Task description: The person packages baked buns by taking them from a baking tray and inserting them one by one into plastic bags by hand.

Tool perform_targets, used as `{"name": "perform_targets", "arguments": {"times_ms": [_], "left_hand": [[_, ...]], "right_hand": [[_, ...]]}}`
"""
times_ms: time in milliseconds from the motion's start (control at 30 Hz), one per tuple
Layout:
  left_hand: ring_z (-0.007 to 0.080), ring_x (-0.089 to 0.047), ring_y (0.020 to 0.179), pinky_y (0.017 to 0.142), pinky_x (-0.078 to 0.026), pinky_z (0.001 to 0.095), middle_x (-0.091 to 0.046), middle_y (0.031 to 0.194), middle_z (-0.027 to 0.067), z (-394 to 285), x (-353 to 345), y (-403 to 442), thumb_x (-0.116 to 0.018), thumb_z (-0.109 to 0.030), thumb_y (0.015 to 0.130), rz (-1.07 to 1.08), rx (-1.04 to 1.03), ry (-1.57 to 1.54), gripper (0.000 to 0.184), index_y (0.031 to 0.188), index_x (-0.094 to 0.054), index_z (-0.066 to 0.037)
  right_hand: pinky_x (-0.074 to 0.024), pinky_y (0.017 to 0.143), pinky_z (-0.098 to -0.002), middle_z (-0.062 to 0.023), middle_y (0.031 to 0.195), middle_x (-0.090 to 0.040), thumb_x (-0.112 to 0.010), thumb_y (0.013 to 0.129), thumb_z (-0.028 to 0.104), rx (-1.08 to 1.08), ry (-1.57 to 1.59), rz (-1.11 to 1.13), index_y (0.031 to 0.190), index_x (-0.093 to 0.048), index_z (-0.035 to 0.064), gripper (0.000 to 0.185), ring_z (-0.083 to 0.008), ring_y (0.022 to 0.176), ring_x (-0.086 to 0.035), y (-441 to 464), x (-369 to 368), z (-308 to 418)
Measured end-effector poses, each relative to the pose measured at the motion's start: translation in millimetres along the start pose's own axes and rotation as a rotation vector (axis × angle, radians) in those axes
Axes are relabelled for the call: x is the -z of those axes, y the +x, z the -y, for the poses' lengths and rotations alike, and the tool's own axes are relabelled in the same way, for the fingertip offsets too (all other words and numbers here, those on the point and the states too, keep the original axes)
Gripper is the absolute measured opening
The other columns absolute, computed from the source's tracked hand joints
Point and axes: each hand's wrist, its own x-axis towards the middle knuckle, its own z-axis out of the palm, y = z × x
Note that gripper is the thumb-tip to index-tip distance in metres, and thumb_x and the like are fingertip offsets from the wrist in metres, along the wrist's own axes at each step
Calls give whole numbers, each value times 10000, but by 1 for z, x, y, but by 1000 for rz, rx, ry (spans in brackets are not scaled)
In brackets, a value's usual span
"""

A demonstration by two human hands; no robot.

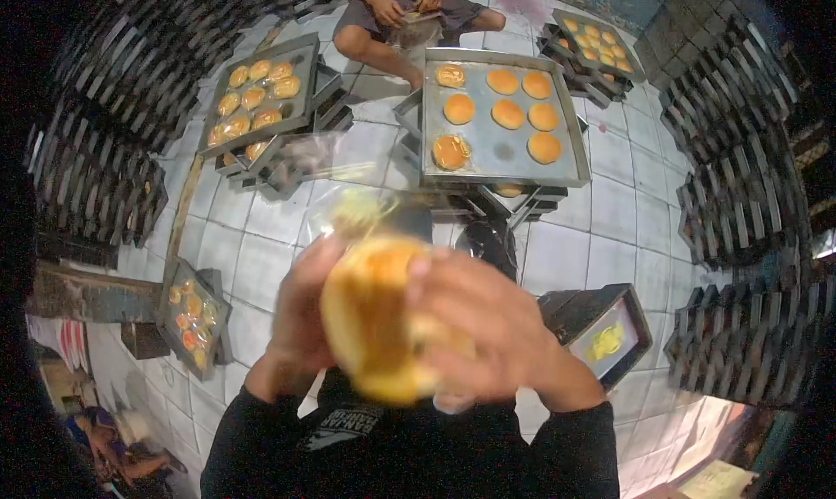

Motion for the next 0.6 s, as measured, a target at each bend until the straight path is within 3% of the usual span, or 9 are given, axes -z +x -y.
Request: {"name": "perform_targets", "arguments": {"times_ms": [100,167,267,367,500,567,600], "left_hand": [[320,-612,1259,1085,-470,441,-617,1358,222,-11,-5,-39,-751,-220,901,159,-40,13,642,1413,-499,74],[329,-606,1266,1093,-461,443,-607,1378,224,-12,-11,-54,-770,-223,879,211,-28,36,719,1449,-457,82],[322,-612,1260,1081,-467,449,-601,1390,231,-7,-10,-67,-766,-192,859,65,-101,93,737,1455,-441,96],[320,-613,1258,1076,-471,450,-603,1387,229,-6,-13,-60,-762,-189,859,36,-99,-17,728,1450,-446,98],[318,-615,1256,1068,-477,451,-606,1383,227,-8,-13,-59,-756,-185,860,29,-105,-89,717,1443,-452,100],[316,-615,1254,1064,-480,452,-608,1381,226,-8,-14,-60,-753,-183,860,39,-128,-101,711,1440,-455,101],[316,-616,1254,1062,-481,452,-609,1381,226,-5,-15,-60,-751,-182,860,42,-140,-112,708,1438,-456,102]], "right_hand": [[-595,938,-380,-100,1197,-651,-821,796,146,24,-82,-89,1075,-634,74,343,-301,1205,-654,6,7,29],[-613,869,-330,-51,1199,-640,-857,801,205,70,-193,-183,1140,-622,103,424,-257,1236,-643,8,3,47],[-631,800,-280,-1,1200,-629,-893,806,263,101,-295,-263,1204,-610,132,506,-214,1267,-632,-2,-18,82],[-627,842,-260,-7,1155,-652,-920,765,256,-319,-73,-629,1140,-626,137,491,-79,1044,-691,-11,-42,113],[-663,785,-258,-29,1085,-671,-901,747,136,215,-96,-430,1121,-619,78,472,-130,906,-742,8,-19,49],[-671,770,-258,-34,1068,-676,-896,743,106,366,-106,-381,1117,-617,63,468,-143,871,-755,18,-22,56],[-674,753,-261,-36,1073,-677,-888,754,111,-17,-19,-462,1145,-618,52,480,-149,867,-755,25,-33,85]]}}
